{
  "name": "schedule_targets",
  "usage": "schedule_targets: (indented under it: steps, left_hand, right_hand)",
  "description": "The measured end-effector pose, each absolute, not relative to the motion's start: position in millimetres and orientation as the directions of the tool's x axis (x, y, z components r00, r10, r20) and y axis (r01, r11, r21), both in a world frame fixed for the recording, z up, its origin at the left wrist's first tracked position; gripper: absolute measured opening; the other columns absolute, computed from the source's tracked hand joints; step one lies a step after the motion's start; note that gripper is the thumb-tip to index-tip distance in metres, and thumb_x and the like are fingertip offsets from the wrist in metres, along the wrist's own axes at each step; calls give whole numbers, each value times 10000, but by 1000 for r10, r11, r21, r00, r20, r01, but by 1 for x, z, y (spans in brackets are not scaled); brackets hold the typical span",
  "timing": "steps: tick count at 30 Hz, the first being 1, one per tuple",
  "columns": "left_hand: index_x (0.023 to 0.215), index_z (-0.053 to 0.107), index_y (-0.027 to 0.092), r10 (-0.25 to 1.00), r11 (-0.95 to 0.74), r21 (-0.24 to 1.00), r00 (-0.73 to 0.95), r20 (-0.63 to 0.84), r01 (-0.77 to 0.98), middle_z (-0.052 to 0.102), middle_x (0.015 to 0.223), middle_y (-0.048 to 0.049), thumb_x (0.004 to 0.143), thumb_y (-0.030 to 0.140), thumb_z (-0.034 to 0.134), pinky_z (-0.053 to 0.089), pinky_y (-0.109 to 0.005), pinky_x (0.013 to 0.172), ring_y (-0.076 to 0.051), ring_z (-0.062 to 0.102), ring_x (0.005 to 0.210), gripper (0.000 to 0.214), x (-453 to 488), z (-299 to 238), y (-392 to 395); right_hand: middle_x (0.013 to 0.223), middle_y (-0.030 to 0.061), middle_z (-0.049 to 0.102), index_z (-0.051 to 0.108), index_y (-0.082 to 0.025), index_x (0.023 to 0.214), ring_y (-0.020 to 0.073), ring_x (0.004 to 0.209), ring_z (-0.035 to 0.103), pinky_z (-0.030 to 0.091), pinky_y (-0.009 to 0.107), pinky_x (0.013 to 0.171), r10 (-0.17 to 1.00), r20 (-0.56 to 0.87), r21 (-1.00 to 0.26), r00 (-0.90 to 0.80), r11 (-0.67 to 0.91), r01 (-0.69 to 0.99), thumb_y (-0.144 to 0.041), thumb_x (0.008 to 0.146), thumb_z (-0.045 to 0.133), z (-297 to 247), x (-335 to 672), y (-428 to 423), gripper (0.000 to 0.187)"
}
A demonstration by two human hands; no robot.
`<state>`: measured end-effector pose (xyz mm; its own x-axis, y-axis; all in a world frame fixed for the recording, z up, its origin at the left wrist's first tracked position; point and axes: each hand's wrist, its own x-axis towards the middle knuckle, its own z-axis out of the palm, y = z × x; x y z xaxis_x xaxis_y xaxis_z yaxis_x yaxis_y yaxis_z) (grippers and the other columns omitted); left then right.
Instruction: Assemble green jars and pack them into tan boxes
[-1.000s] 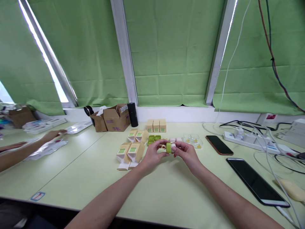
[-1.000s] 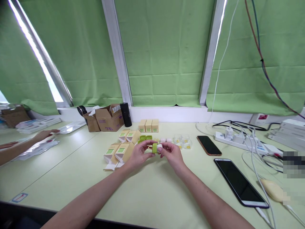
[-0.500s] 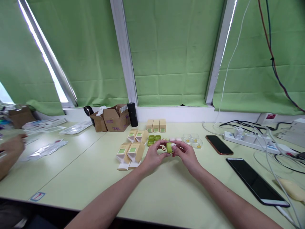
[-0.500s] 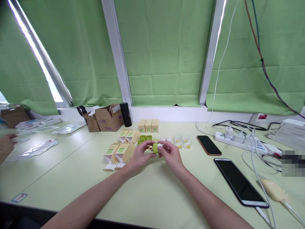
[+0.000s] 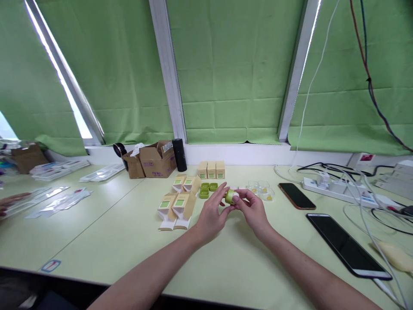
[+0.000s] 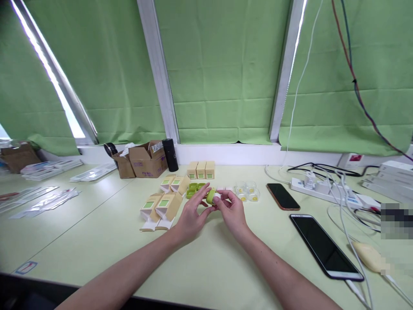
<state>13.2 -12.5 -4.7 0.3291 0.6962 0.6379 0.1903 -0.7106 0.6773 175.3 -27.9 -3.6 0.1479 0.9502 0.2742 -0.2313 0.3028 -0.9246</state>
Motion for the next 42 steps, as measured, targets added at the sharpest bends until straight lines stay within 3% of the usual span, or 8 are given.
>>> schedule_targets:
  steps: [5, 10, 14, 19, 24, 27, 37, 42]
  left_hand:
    - [1527, 467, 264, 655, -756, 595, 339, 676, 272, 370, 1654, -122, 976, 247, 596, 500, -502, 1094, -346, 415, 1493, 566, 14, -7, -15]
    - [1562, 413, 243, 617, -786, 567, 383, 688, 248, 498, 1570, -130, 986, 217, 562, 377, -513, 1216, -319, 459, 1466, 596, 13, -7, -16]
    - [1549, 441, 236, 634, -771, 586, 389, 669, 249, 543, 1526, -134, 996, 248, 557, 370, -508, 1215, -318, 501, 1419, 565, 11, -7, -16]
    - [1550, 430, 216, 758, -609, 784, 375, 533, 117, 597, 1434, -172, 999, 384, 586, 532, -437, 1008, -261, 648, 1123, 597, 10, -6, -9]
    - [1490, 503, 199, 794, -396, 904, 434, 425, -160, 627, 1348, -169, 954, 449, 658, 550, -362, 929, -246, 636, 1127, 612, 10, -4, -1]
    - [1474, 530, 219, 788, -316, 925, 484, 381, -213, 636, 1316, -156, 924, 441, 703, 559, -348, 879, -240, 642, 1093, 618, 10, -3, -1]
    - [1512, 504, 216, 792, -320, 939, 508, 340, -128, 621, 1381, -169, 958, 473, 648, 526, -298, 773, -176, 639, 927, 627, 8, 1, -8]
    - [1529, 481, 221, 784, -316, 939, 519, 340, -138, 532, 1517, -178, 977, 483, 609, 560, -355, 882, -236, 662, 1090, 624, 10, 3, -11]
  right_hand:
    - [827, -3, 637, 664, -240, 920, 218, 710, 709, 631, 423, 730, 953, 263, -915, 150, 295, -276, -571, 659, 895, 0, 169, -33, 481]
    - [827, -10, 637, 630, -238, 869, 204, 706, 707, 639, 406, 714, 949, 284, -906, 135, 312, -287, -559, 684, 887, -1, 167, -34, 451]
    - [825, -10, 648, 597, -235, 862, 181, 666, 686, 625, 369, 661, 947, 301, -913, 112, 320, -254, -584, 705, 863, -6, 168, -32, 466]
    - [810, 11, 660, 610, -214, 937, 167, 653, 660, 587, 326, 630, 909, 401, -914, 109, 405, -18, -589, 802, 781, -7, 176, -33, 434]
    - [1257, 110, 608, 617, -248, 1244, 158, 768, 675, 611, 327, 652, 736, 677, -668, -20, 626, 403, -361, 913, 689, -5, 186, -38, 357]
    - [1360, 123, 580, 591, -273, 1318, 194, 882, 707, 625, 328, 651, 629, 762, -466, -153, 698, 544, -268, 939, 633, -8, 189, -37, 382]
    - [1331, 122, 685, 589, -222, 1310, 240, 1184, 695, 662, 330, 787, 477, 840, -216, -257, 730, 648, -200, 992, 570, -16, 191, -30, 318]
    - [1280, 124, 717, 610, -220, 1312, 246, 1143, 717, 659, 359, 838, 447, 859, -195, -249, 736, 649, -183, 980, 580, -17, 191, -29, 335]
